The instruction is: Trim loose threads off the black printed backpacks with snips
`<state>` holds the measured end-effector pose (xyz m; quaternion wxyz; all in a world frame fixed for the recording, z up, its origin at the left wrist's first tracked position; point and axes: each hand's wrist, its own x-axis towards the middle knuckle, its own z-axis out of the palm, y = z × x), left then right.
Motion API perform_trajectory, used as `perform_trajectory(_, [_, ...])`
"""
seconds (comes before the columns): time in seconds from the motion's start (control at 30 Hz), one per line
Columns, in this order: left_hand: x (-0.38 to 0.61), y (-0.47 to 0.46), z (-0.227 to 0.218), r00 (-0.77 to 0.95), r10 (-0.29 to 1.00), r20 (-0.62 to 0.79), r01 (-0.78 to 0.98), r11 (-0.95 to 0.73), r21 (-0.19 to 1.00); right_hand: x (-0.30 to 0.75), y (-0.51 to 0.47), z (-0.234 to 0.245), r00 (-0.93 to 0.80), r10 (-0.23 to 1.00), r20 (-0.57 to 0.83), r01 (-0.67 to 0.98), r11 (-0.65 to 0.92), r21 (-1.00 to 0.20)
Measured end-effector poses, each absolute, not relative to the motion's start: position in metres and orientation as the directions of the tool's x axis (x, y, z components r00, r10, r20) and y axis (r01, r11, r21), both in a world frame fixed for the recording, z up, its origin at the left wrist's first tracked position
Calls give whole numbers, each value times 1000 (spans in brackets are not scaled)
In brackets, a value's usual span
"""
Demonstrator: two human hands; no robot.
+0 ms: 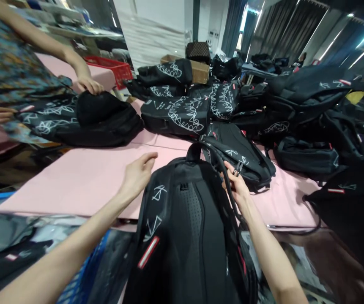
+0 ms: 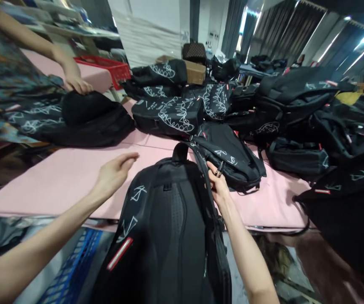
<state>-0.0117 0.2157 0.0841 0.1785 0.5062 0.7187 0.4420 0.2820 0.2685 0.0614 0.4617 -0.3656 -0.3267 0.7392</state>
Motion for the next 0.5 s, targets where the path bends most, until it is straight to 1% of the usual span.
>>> perform_trajectory(0.03, [-9,241,82,-381,900,213,614,74,786,281,277,61,-343,903,-260,-489,-407,-772])
perform_trajectory(0.1, [-1,288,76,-291,933,210,640,27,768,281,286,57,-408,869,-281,-541,-478,-692])
perform_trajectory(0.17, [12,329,68,-159,957,242,622,-94,778,281,289,52,-458,842,-285,-562,-523,-641])
perform_trajectory(0.23, [25,360,62,21,950,313,546,-273,792,282,290,47,-494,820,-288,-563,-554,-613])
perform_trajectory(0.3, [36,382,59,184,923,339,422,-386,820,285,292,40,-535,788,-305,-541,-596,-593])
perform_trajectory(0.33, [40,390,59,243,919,312,364,-384,849,286,294,36,-554,771,-314,-527,-617,-584])
perform_trajectory(0.4, [46,401,58,318,927,199,300,-297,907,291,298,28,-577,753,-317,-516,-636,-574])
perform_trajectory(0.47, [50,408,57,347,933,94,294,-204,934,297,304,22,-575,758,-307,-507,-625,-594])
perform_trajectory(0.5, [52,410,57,355,933,61,298,-175,938,301,307,21,-560,769,-309,-490,-608,-625])
